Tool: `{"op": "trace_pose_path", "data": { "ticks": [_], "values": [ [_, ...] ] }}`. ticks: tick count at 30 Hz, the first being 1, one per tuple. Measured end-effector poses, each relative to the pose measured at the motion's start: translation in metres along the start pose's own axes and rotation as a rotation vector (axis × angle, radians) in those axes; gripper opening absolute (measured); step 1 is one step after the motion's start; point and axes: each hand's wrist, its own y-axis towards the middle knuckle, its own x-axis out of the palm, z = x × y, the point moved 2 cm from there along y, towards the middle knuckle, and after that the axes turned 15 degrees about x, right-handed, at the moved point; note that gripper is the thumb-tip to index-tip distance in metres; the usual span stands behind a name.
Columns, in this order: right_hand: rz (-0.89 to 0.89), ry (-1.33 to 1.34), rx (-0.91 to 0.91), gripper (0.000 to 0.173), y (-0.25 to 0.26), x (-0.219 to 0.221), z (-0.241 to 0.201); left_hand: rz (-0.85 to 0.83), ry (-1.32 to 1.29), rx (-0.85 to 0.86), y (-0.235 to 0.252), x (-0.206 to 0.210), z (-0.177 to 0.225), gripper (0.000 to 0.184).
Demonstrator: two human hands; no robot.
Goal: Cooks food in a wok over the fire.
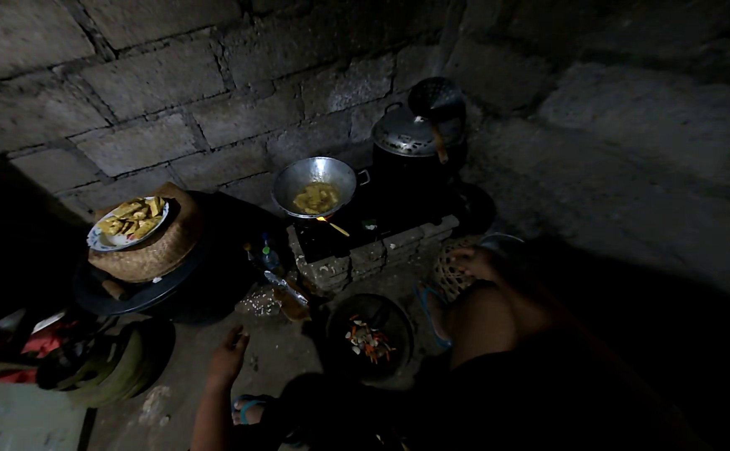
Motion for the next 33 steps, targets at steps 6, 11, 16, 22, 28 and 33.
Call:
{"op": "trace_pose_path", "data": {
  "ticks": [6, 11, 16, 22, 28, 33],
  "values": [
    [0.003, 0.009, -0.006, 0.041, 0.004, 0.001, 0.002, 0.003, -0.009, 0.001, 0.0, 0.0, 0.0, 0.045],
    [0.0, 0.031, -0.015, 0.04, 0.004, 0.001, 0.003, -0.003, -0.006, 0.003, 0.001, 0.001, -0.001, 0.046],
    [-0.006, 0.018, -0.016, 0.04, 0.001, 0.0, 0.002, -0.003, 0.013, 0.001, 0.001, 0.001, -0.002, 0.046],
    [-0.013, 0.017, -0.006, 0.041, -0.005, 0.001, -0.003, -0.004, 0.001, 0.004, 0.001, 0.001, -0.001, 0.046],
    [-0.017, 0.031, -0.02, 0.041, -0.001, 0.002, -0.001, -0.007, -0.002, 0.01, 0.001, 0.001, -0.001, 0.046],
    [-0.016, 0.031, -0.011, 0.042, -0.006, 0.002, -0.003, -0.006, 0.003, 0.012, 0.001, 0.002, -0.002, 0.046]
  ]
}}
